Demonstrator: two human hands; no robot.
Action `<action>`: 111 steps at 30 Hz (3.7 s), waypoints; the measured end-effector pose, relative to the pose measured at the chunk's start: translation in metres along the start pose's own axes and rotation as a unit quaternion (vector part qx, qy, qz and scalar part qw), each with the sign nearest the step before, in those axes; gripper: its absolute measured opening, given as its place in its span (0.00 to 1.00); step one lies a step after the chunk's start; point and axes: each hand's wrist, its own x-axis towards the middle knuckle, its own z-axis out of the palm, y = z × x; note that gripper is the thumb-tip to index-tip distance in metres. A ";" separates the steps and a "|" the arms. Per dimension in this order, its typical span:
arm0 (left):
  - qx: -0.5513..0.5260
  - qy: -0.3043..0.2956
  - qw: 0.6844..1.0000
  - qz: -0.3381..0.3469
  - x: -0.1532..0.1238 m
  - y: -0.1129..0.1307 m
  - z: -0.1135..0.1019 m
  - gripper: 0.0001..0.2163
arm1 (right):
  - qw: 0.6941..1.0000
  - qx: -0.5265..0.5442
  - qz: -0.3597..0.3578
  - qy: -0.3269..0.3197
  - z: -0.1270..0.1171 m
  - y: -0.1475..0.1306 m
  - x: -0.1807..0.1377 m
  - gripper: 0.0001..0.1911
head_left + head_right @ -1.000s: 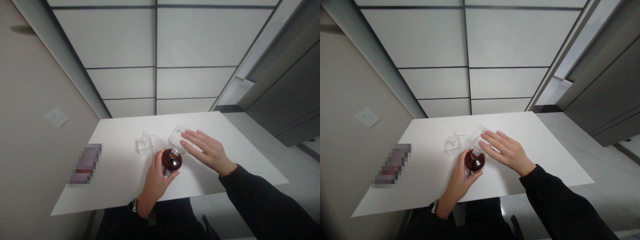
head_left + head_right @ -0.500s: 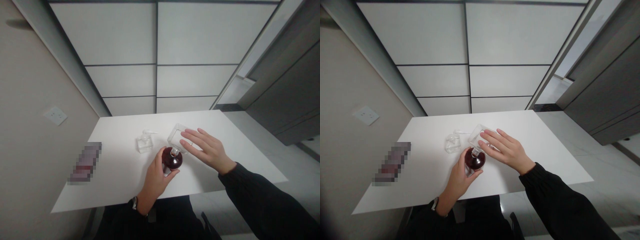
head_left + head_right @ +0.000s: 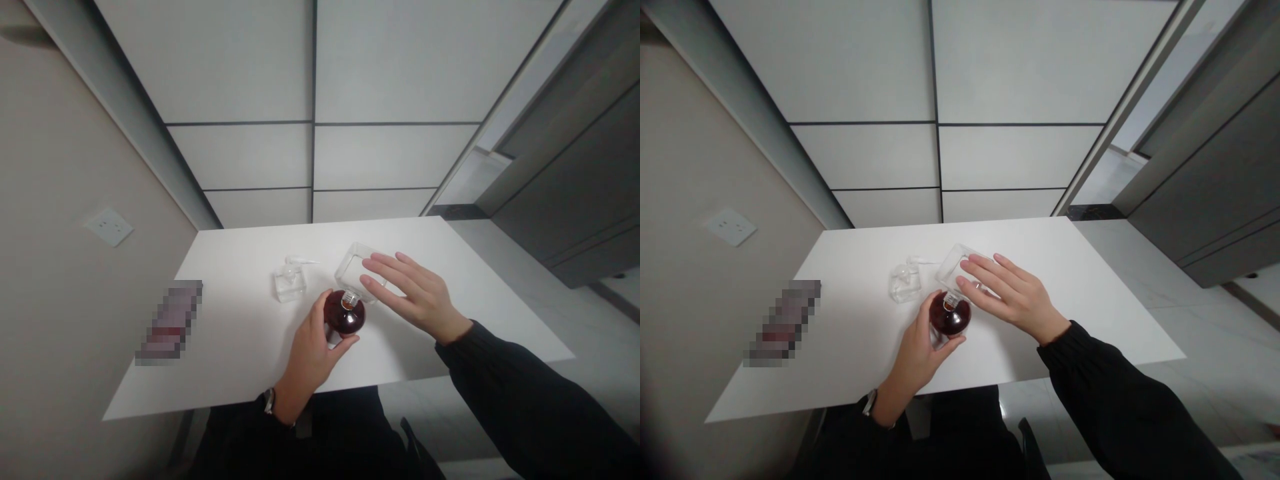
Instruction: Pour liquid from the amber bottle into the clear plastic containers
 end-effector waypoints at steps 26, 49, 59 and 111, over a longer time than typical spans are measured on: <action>-0.006 -0.002 1.000 0.004 0.000 0.001 -0.001 0.38 | 1.000 -0.006 -0.005 -0.003 -0.004 0.003 0.001 0.20; 0.000 0.000 1.000 0.008 0.001 0.001 -0.001 0.38 | 0.998 -0.045 -0.041 0.013 -0.001 0.006 -0.002 0.21; 0.000 -0.002 1.000 0.016 0.001 0.000 -0.001 0.39 | 0.998 -0.033 -0.050 0.007 -0.002 0.006 -0.002 0.23; 0.009 0.007 0.999 0.031 0.001 0.001 0.000 0.39 | 0.994 -0.060 -0.089 0.031 0.001 0.011 0.001 0.25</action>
